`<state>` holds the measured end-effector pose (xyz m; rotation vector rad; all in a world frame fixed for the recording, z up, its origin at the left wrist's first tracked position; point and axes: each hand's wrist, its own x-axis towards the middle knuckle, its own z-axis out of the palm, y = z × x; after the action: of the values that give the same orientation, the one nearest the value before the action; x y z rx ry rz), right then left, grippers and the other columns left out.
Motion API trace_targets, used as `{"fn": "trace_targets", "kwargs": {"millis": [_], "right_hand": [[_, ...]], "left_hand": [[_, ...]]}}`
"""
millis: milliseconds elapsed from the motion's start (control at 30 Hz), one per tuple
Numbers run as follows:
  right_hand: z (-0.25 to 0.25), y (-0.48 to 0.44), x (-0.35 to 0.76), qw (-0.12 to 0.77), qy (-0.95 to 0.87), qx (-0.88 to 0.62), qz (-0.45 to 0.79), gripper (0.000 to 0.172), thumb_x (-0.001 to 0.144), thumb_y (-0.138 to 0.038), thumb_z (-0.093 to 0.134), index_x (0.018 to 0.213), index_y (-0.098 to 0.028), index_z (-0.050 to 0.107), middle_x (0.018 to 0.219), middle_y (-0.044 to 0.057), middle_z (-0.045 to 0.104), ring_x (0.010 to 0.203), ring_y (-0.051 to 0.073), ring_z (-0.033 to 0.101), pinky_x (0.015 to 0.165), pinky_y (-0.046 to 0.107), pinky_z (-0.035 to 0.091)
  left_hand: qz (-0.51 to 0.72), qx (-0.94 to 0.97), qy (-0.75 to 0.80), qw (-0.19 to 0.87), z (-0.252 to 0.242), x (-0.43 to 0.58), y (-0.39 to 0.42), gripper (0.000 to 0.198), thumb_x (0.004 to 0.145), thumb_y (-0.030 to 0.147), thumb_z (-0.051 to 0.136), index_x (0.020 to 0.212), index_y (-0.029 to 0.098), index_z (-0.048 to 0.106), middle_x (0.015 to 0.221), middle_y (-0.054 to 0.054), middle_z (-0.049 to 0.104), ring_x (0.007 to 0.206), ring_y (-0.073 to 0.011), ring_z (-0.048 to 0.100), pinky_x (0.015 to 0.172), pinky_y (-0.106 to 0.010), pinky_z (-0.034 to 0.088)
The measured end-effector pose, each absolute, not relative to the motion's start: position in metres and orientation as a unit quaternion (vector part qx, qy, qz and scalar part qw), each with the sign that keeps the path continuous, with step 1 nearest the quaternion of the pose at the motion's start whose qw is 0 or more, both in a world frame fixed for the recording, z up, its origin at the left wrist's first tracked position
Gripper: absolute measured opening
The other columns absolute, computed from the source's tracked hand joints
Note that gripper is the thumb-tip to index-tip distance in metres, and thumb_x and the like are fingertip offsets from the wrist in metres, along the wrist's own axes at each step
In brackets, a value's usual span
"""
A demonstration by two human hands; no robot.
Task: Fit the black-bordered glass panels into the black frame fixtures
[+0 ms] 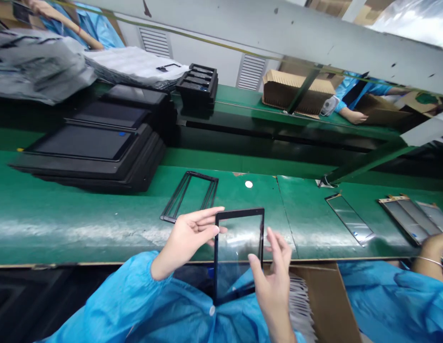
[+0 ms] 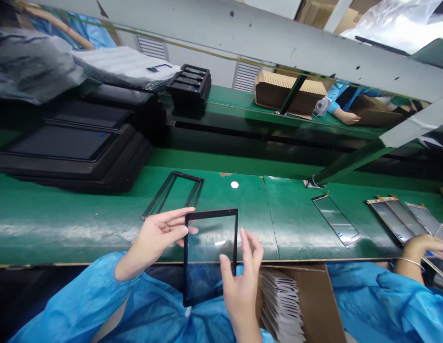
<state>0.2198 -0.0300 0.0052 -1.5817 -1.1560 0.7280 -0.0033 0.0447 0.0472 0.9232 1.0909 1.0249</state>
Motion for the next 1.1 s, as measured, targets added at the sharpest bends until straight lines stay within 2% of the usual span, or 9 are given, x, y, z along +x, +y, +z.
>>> {"fn": "trace_targets", "kwargs": {"millis": [100, 167, 267, 367, 567, 667, 800, 967, 1100], "right_hand": [[0.021, -0.015, 0.233, 0.538, -0.447, -0.616, 0.363, 0.063, 0.097, -0.045, 0.071, 0.155, -0.029, 0.055, 0.155, 0.014, 0.061, 0.138, 0.033, 0.062, 0.117, 0.057, 0.047], [0.032, -0.005, 0.239, 0.542, -0.407, -0.582, 0.449, 0.058, 0.098, -0.047, 0.069, 0.151, -0.025, 0.06, 0.122, 0.013, 0.082, 0.108, 0.029, 0.079, 0.1, 0.05, 0.061], [0.043, 0.003, 0.24, 0.545, -0.39, -0.566, 0.48, 0.045, 0.092, -0.047, 0.075, 0.127, -0.019, 0.076, 0.077, 0.007, 0.084, 0.075, 0.026, 0.082, 0.083, 0.042, 0.066], [0.046, 0.004, 0.233, 0.562, -0.377, -0.56, 0.477, 0.032, 0.089, -0.046, 0.079, 0.108, -0.02, 0.081, 0.075, 0.007, 0.085, 0.066, 0.024, 0.081, 0.073, 0.036, 0.067], [0.051, -0.002, 0.224, 0.563, -0.358, -0.585, 0.46, 0.031, 0.086, -0.049, 0.08, 0.1, -0.021, 0.083, 0.075, 0.008, 0.085, 0.061, 0.025, 0.081, 0.063, 0.034, 0.068], [0.051, -0.003, 0.22, 0.565, -0.365, -0.593, 0.443, 0.034, 0.086, -0.051, 0.08, 0.1, -0.02, 0.083, 0.077, 0.009, 0.085, 0.059, 0.024, 0.081, 0.06, 0.033, 0.067], [0.047, -0.001, 0.207, 0.527, -0.409, -0.562, 0.489, 0.038, 0.085, -0.053, 0.082, 0.103, -0.019, 0.082, 0.077, 0.009, 0.085, 0.063, 0.024, 0.082, 0.062, 0.031, 0.067], [0.04, 0.002, 0.222, 0.448, -0.374, -0.527, 0.618, 0.048, 0.08, -0.062, 0.084, 0.101, -0.019, 0.082, 0.075, 0.009, 0.084, 0.068, 0.027, 0.083, 0.073, 0.039, 0.067], [0.026, -0.003, 0.26, 0.417, -0.356, -0.56, 0.621, 0.05, 0.086, -0.068, 0.075, 0.084, -0.019, 0.086, 0.08, 0.016, 0.084, 0.076, 0.032, 0.083, 0.076, 0.041, 0.064]], "left_hand": [[0.424, 0.442, 0.48, 0.628, 0.052, -0.006, 0.039, 0.045, 0.083, 0.029, 0.087, 0.127, 0.019, 0.081, 0.087, -0.008, 0.085, 0.087, -0.0282, 0.085, 0.058, -0.02, 0.063], [0.415, 0.458, 0.475, 0.626, 0.054, -0.009, 0.035, 0.042, 0.084, 0.029, 0.086, 0.125, 0.021, 0.082, 0.086, -0.008, 0.085, 0.085, -0.0266, 0.085, 0.059, -0.021, 0.064], [0.415, 0.472, 0.472, 0.618, 0.054, -0.012, 0.03, 0.043, 0.084, 0.034, 0.086, 0.125, 0.021, 0.083, 0.083, -0.009, 0.086, 0.081, -0.0258, 0.084, 0.062, -0.022, 0.065], [0.404, 0.481, 0.489, 0.605, 0.052, -0.015, 0.029, 0.047, 0.083, 0.039, 0.087, 0.124, 0.019, 0.083, 0.081, -0.011, 0.086, 0.078, -0.0271, 0.084, 0.067, -0.027, 0.068], [0.388, 0.484, 0.52, 0.587, 0.044, -0.02, 0.029, 0.044, 0.082, 0.04, 0.087, 0.122, 0.022, 0.084, 0.079, -0.01, 0.085, 0.075, -0.0274, 0.082, 0.066, -0.03, 0.067], [0.378, 0.564, 0.521, 0.517, 0.049, -0.018, 0.031, 0.036, 0.088, 0.038, 0.08, 0.122, 0.026, 0.084, 0.104, -0.012, 0.086, 0.092, -0.0305, 0.083, 0.075, -0.034, 0.068], [0.303, 0.755, 0.446, 0.373, 0.062, -0.005, 0.038, 0.051, 0.087, 0.03, 0.08, 0.137, 0.035, 0.076, 0.151, -0.006, 0.067, 0.141, -0.0371, 0.06, 0.117, -0.049, 0.05], [0.214, 0.707, 0.423, 0.525, 0.066, -0.004, 0.044, 0.057, 0.095, 0.025, 0.069, 0.151, 0.033, 0.062, 0.101, -0.004, 0.086, 0.083, -0.0249, 0.082, 0.083, -0.033, 0.064], [0.289, 0.537, 0.493, 0.62, 0.06, -0.02, 0.042, 0.056, 0.096, 0.035, 0.07, 0.149, 0.024, 0.055, 0.108, -0.012, 0.084, 0.074, -0.0218, 0.08, 0.058, -0.026, 0.061]]}}
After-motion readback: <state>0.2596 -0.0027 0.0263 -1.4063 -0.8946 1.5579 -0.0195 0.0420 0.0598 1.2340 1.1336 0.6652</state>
